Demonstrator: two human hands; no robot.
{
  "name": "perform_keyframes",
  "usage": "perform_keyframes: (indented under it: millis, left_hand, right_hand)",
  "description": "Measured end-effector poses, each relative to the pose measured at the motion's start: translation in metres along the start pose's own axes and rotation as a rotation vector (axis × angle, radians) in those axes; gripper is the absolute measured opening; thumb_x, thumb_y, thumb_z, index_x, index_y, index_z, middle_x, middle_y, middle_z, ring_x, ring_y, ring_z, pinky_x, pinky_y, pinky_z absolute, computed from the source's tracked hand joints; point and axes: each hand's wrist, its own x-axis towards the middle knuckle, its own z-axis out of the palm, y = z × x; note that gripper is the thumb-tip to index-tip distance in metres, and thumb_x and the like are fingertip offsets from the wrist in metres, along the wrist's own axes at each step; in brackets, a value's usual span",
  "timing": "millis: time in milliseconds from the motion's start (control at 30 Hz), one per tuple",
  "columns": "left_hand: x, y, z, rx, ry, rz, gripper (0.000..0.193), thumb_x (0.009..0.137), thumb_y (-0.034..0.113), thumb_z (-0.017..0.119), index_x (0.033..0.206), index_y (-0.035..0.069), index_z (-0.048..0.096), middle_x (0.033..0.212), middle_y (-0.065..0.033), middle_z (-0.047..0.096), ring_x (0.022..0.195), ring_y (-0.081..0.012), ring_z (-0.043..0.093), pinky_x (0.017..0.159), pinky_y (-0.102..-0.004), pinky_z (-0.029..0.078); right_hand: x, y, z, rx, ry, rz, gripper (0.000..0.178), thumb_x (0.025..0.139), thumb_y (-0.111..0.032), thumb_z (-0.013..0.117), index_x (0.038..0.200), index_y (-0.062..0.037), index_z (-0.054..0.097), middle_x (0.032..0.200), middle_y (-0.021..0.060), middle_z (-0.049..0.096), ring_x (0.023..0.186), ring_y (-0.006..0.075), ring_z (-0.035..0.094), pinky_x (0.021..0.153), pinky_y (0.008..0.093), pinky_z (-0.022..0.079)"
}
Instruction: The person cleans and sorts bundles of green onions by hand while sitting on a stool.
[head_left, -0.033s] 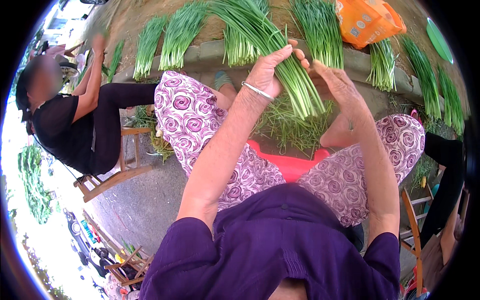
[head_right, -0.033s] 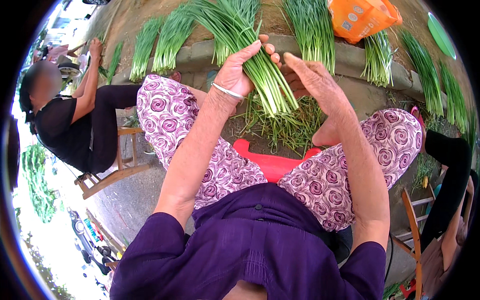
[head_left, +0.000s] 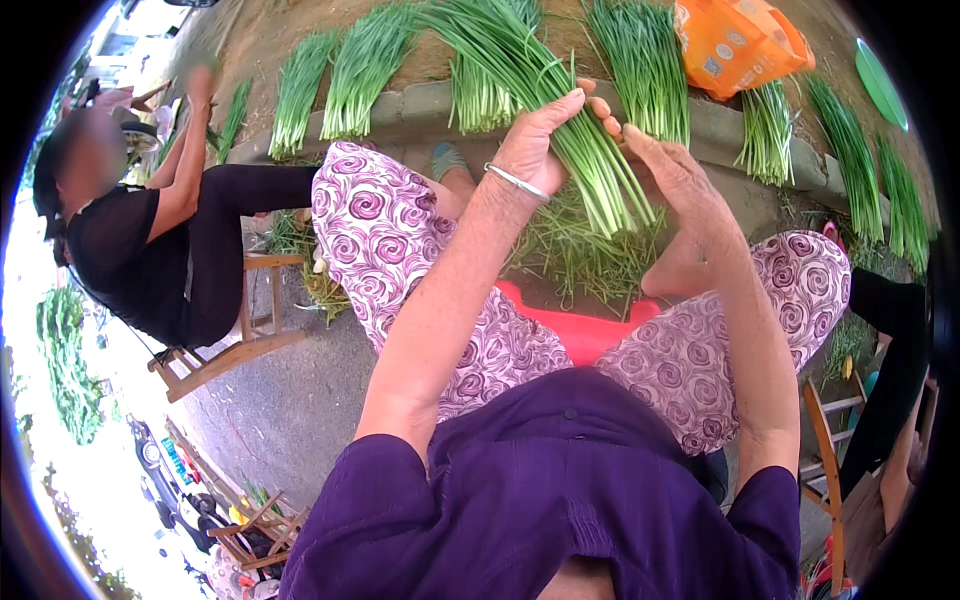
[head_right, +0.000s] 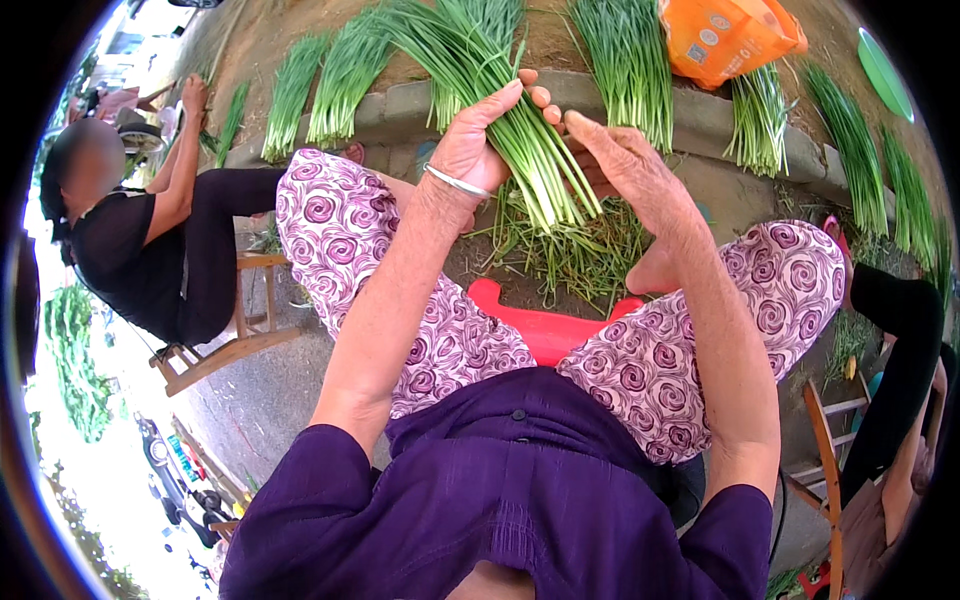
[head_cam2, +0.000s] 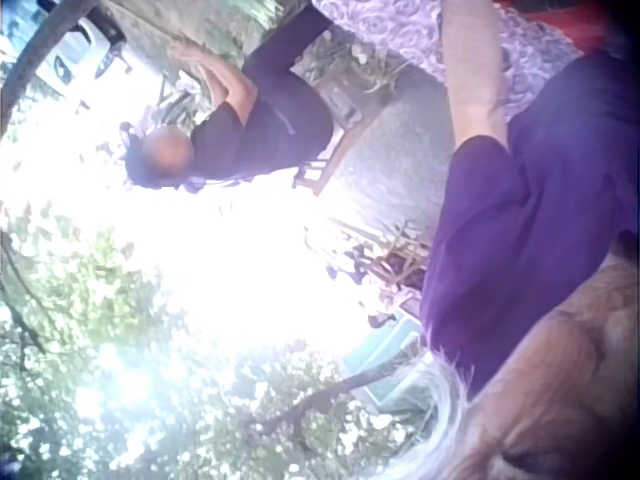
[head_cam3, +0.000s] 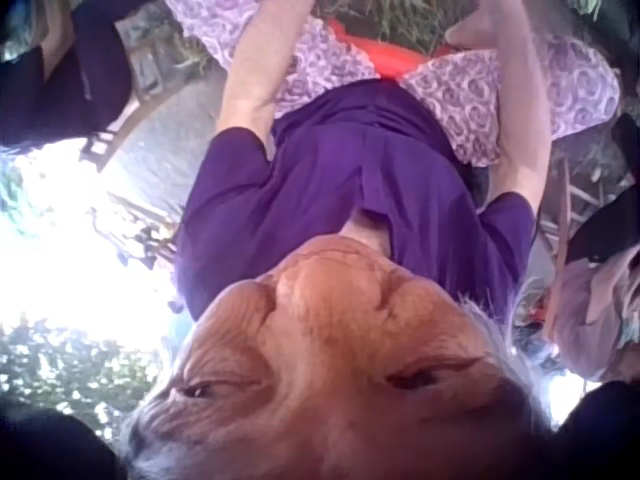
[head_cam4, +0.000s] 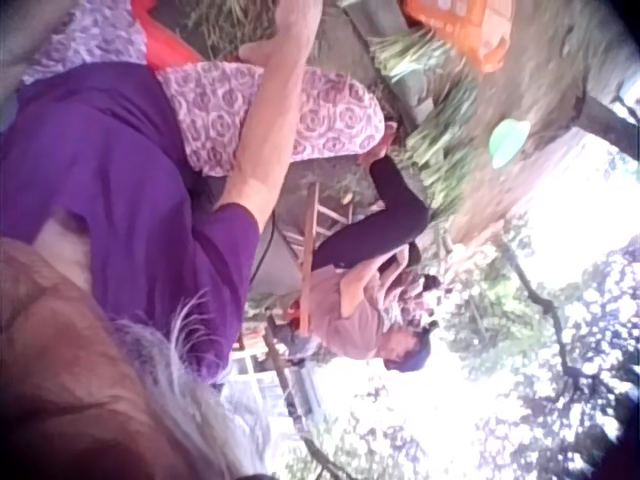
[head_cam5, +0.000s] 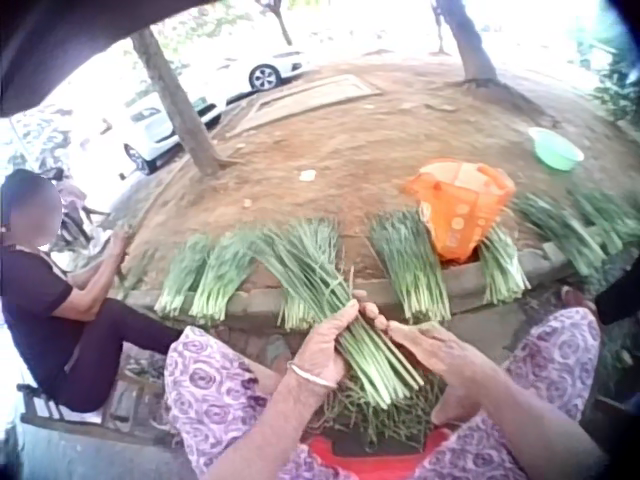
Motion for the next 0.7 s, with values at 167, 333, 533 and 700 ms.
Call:
perform_keyframes:
  millis: [167,333,533,700]
  left_hand:
    - [-0.003,0.006,0.009,-0.02,0.01,-0.011,0.024,0.089,0.012,0.057,0.11,0.001,0.051,0.092,-0.0126,0.062,0.086,-0.0274,0.062,0.082,-0.0414,0.052]
    - [-0.007,0.028,0.011,0.055,0.022,0.043,0.024,0.088,0.013,0.059,0.11,0.004,0.053,0.091,-0.0106,0.062,0.084,-0.0247,0.062,0.08,-0.0421,0.053]
    - [-0.012,0.048,0.011,0.045,-0.025,0.052,0.024,0.091,0.016,0.054,0.112,0.004,0.052,0.094,-0.0102,0.058,0.091,-0.0251,0.058,0.081,-0.0401,0.052]
    - [-0.014,0.048,0.011,0.109,0.008,0.028,0.025,0.091,0.016,0.055,0.113,0.005,0.052,0.095,-0.0105,0.059,0.089,-0.0241,0.059,0.082,-0.0394,0.052]
  right_hand:
    - [0.008,0.005,-0.003,0.425,-0.124,0.395,0.058,0.086,-0.039,0.057,0.131,-0.0045,0.046,0.119,0.0119,0.051,0.1,0.0196,0.056,0.087,0.032,0.047]
    - [-0.011,-0.019,-0.001,0.283,-0.076,0.043,0.054,0.087,-0.039,0.055,0.125,-0.0003,0.047,0.119,0.0132,0.054,0.099,0.0207,0.06,0.085,0.032,0.047]
    - [0.006,-0.057,0.002,0.331,0.01,0.36,0.045,0.09,-0.037,0.047,0.106,0.0028,0.06,0.095,0.0118,0.067,0.089,0.02,0.064,0.079,0.0293,0.049]
    - [-0.017,-0.046,0.017,0.426,0.01,0.358,0.045,0.091,-0.038,0.049,0.106,0.0024,0.061,0.095,0.009,0.067,0.083,0.0166,0.064,0.075,0.0282,0.05]
